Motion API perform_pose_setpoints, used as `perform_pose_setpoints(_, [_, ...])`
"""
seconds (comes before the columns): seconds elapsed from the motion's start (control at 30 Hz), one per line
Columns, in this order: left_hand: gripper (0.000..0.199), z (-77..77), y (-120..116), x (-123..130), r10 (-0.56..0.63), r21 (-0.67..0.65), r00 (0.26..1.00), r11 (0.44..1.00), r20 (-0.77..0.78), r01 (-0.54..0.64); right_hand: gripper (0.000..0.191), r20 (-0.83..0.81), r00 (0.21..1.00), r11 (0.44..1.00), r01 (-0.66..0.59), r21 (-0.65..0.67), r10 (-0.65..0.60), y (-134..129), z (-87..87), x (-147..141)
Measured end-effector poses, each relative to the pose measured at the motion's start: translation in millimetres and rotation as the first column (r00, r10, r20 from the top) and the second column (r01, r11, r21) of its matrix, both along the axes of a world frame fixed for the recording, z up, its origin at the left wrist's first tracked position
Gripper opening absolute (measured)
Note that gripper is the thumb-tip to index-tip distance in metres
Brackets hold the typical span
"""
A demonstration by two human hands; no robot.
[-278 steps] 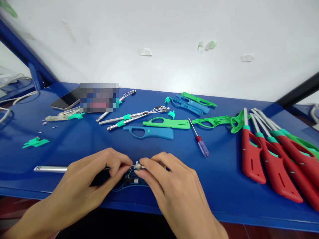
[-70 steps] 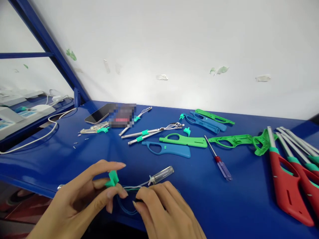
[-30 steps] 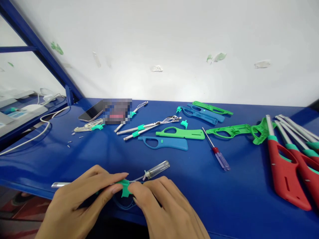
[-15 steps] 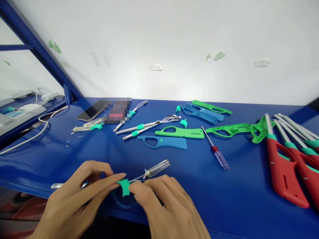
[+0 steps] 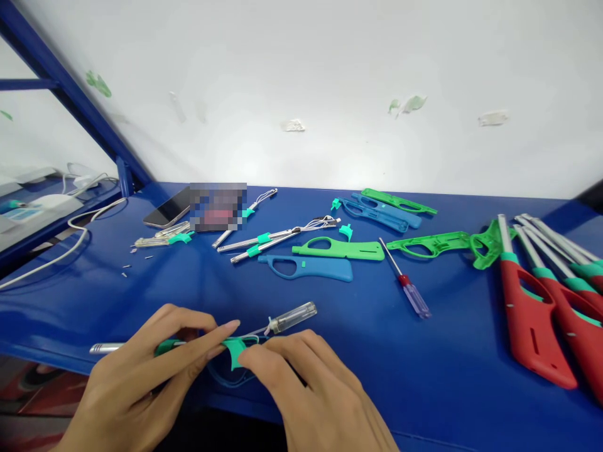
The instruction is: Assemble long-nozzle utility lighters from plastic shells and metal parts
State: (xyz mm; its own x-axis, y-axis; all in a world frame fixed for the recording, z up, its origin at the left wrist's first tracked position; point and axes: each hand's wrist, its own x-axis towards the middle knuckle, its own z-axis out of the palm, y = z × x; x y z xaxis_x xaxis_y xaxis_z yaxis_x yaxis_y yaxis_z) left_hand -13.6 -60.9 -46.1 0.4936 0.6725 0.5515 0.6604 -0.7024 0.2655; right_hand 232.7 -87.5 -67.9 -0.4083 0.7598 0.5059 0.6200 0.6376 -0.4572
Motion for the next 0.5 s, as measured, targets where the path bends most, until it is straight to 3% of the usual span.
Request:
perform_pose_setpoints(0.23, [0.033,-3.2,2.4,2.3,-0.003,0.007,0.998,1.0,0.058,0.002,0.018,-0.103,0.994,0.998,0.043,-0.044,-0.047,-1.4,4.7,-1.2])
perform_pose_setpoints(0.5, [0.032,-3.0,3.7,0.1,-0.06,0.008,0.997,0.998,0.048,0.06,0.015,-0.128,0.99,0.998,0.054,0.008,-0.053,-1.8,9.8,-1.0])
